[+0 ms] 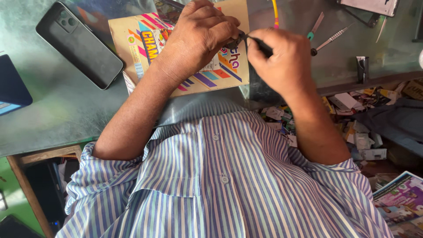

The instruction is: The person cleans and reassembles a mobile phone on a counter, applying adhesive and pressing the back panel into place.

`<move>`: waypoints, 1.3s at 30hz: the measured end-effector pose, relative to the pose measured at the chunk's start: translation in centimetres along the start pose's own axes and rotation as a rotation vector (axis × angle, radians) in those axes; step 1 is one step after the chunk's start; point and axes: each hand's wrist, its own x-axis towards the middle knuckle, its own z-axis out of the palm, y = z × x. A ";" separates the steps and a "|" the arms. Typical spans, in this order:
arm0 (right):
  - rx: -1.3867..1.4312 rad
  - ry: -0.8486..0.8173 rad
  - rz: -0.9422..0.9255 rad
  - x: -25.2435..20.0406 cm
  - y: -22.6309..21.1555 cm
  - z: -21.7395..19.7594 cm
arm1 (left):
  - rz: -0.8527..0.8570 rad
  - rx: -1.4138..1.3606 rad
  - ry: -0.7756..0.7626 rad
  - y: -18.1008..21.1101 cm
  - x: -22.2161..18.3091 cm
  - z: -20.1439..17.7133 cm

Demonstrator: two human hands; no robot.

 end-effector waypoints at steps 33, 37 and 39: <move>0.101 0.053 0.146 -0.6 -0.1 0.1 | -0.119 0.083 0.007 0.1 0.1 0.8; 0.236 0.059 0.187 -0.9 0.5 -0.2 | -0.123 0.198 -0.016 0.5 0.1 -0.6; 0.159 0.122 0.060 -0.2 0.4 -1.1 | -0.158 0.097 0.017 0.4 0.3 -2.0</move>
